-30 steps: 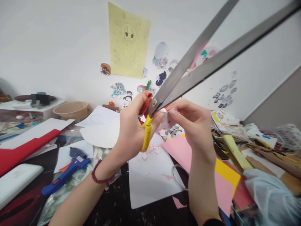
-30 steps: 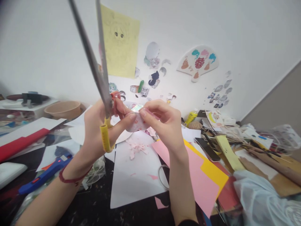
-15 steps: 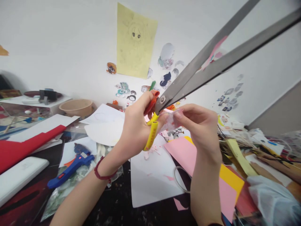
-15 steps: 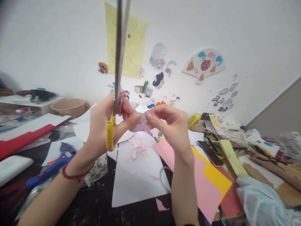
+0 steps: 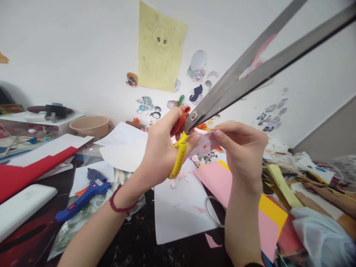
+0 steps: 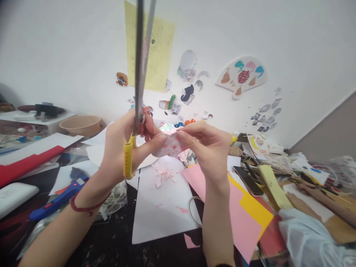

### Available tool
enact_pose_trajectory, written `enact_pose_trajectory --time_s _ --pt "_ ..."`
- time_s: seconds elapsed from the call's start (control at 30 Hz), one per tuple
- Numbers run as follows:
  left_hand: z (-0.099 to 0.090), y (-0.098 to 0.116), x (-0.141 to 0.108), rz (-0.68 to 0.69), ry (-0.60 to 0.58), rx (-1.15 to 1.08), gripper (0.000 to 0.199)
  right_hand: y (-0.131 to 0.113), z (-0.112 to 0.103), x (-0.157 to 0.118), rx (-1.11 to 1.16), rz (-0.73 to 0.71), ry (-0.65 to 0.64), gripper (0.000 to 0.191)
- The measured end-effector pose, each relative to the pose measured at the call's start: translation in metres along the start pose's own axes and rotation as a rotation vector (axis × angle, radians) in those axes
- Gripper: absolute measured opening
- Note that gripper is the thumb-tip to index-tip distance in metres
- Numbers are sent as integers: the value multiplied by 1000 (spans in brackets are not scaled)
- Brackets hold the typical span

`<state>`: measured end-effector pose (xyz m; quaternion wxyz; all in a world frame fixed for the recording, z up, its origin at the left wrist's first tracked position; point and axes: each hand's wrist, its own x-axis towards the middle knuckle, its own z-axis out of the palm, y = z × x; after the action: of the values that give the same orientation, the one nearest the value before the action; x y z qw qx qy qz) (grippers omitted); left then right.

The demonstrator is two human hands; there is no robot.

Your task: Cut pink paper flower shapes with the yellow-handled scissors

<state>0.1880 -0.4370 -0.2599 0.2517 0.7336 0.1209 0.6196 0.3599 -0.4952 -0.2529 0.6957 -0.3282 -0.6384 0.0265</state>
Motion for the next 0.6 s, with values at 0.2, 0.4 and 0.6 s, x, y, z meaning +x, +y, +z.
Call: enact_pose_trajectory --time_s 0.2,0.4,0.6 --pt "3 0 -1 -5 24 -28 27 1 -3 1 10 61 35 2" --pt "6 -4 -1 30 114 -92 28 3 2 -1 58 238 -153 16" --pt "8 -5 -2 29 98 -141 26 3 11 -4 65 163 -47 3"
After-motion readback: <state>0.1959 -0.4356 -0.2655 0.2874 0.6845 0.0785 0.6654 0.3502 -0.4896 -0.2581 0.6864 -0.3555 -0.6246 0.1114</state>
